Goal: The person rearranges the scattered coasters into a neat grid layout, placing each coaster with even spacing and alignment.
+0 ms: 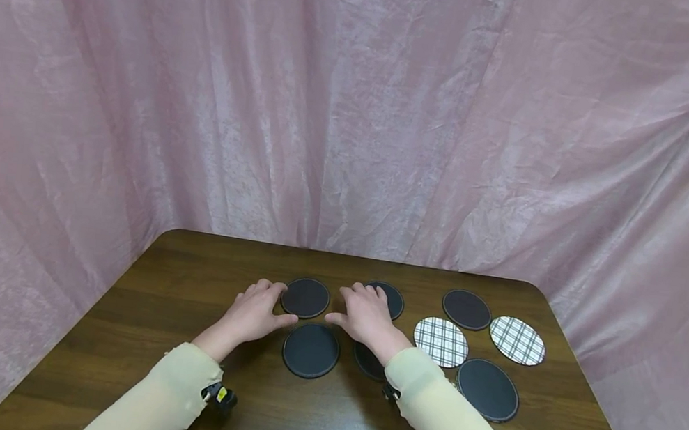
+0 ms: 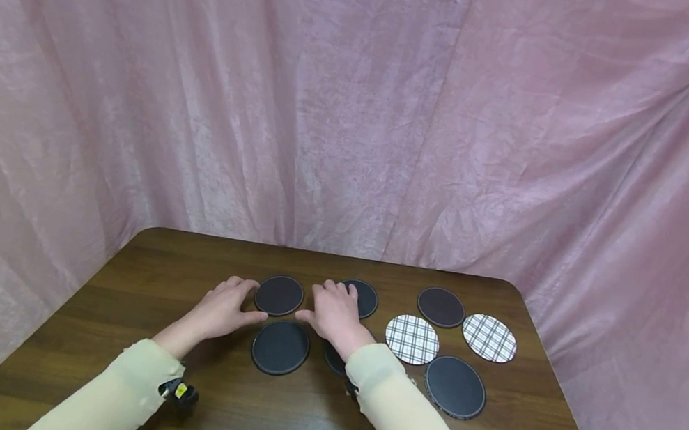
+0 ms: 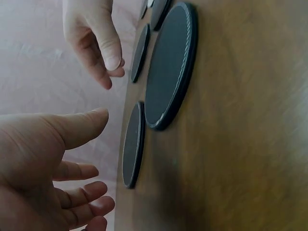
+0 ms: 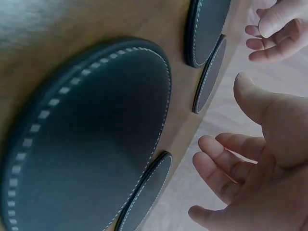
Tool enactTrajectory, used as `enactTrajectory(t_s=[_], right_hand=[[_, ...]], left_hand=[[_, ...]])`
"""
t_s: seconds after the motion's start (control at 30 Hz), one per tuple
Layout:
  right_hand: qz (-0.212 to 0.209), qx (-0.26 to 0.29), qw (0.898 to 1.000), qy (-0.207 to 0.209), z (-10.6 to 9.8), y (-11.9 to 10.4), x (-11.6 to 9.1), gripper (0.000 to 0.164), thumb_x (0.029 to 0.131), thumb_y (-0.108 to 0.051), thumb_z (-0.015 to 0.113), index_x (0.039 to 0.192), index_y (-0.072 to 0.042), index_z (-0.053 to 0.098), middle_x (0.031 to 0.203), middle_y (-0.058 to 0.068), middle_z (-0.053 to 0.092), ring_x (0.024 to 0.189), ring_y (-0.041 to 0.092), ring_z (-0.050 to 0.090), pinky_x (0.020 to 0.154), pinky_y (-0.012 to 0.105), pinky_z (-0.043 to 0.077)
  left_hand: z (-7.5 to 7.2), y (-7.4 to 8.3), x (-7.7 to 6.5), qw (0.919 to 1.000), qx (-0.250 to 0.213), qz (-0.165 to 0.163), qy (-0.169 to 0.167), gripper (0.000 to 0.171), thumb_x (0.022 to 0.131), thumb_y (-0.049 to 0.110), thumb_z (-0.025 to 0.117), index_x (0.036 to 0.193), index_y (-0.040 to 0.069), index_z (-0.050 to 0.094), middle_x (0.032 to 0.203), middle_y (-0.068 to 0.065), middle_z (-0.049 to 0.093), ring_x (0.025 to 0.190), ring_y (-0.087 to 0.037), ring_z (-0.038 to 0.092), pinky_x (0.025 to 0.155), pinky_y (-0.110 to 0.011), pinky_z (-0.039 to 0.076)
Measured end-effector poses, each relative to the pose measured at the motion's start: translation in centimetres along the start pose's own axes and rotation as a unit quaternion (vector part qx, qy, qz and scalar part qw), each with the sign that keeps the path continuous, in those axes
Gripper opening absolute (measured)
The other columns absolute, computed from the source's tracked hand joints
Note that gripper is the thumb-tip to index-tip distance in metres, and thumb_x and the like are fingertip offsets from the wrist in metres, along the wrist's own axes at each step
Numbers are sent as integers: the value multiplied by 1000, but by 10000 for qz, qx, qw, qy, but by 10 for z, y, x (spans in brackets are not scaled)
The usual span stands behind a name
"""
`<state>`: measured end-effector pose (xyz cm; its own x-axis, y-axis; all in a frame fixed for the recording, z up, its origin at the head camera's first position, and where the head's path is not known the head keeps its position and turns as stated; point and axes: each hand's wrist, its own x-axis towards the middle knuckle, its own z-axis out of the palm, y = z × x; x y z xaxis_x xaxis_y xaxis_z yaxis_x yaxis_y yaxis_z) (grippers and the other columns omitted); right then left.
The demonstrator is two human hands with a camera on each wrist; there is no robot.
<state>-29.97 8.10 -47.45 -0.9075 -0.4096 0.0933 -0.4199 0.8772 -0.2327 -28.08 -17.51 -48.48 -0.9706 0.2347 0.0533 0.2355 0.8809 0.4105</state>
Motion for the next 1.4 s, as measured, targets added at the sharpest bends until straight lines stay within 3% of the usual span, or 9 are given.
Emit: enactTrajectory(t_s=[0.13,0.37,0.53,0.77,1.03,1.4], right_hand=[[53,-77,9999,-128,1,-1,12,67,99,-52,83,146,-6,69,135,12,69,127,36,62,115,60,42],[305,50,9975,-635,0,-8,30,73,95,-52,87,149,-7,68,140,12,69,128,36,60,110,58,44],[353,87,9963,-779,3,-11,40,70,91,-50,91,143,-9,72,132,9,72,123,35,62,108,58,44],[458,243,9946,-901,9,-13,49,70,89,-50,93,142,-9,73,129,10,70,124,36,63,106,60,45],[513,330,9943,-879,19,-11,54,78,87,-53,93,146,-8,71,138,15,66,130,38,60,110,63,44],[516,331,9954,-735,24,-10,59,80,84,-50,97,147,-8,69,136,14,65,128,37,56,110,58,44]], left_hand=[[-2,-7,13,9999,-46,-114,-76,72,99,42,84,151,-3,61,137,-24,62,129,-46,58,105,-68,46],[-1,-12,27,9993,-71,-222,-291,75,98,44,85,150,-5,60,136,-25,64,130,-47,58,106,-70,46],[0,-13,34,9983,-97,-368,-448,79,95,45,88,150,-6,60,139,-27,63,131,-49,58,107,-69,47],[1,-12,38,9964,-21,-473,-704,81,93,47,89,148,-6,61,137,-26,63,130,-47,57,106,-68,48],[2,-12,43,9957,25,-518,-766,82,89,44,93,146,-7,62,134,-25,64,128,-46,56,105,-65,49],[1,-9,44,9957,-89,-614,-694,78,84,38,99,134,-8,62,122,-24,64,121,-45,58,104,-58,50]])
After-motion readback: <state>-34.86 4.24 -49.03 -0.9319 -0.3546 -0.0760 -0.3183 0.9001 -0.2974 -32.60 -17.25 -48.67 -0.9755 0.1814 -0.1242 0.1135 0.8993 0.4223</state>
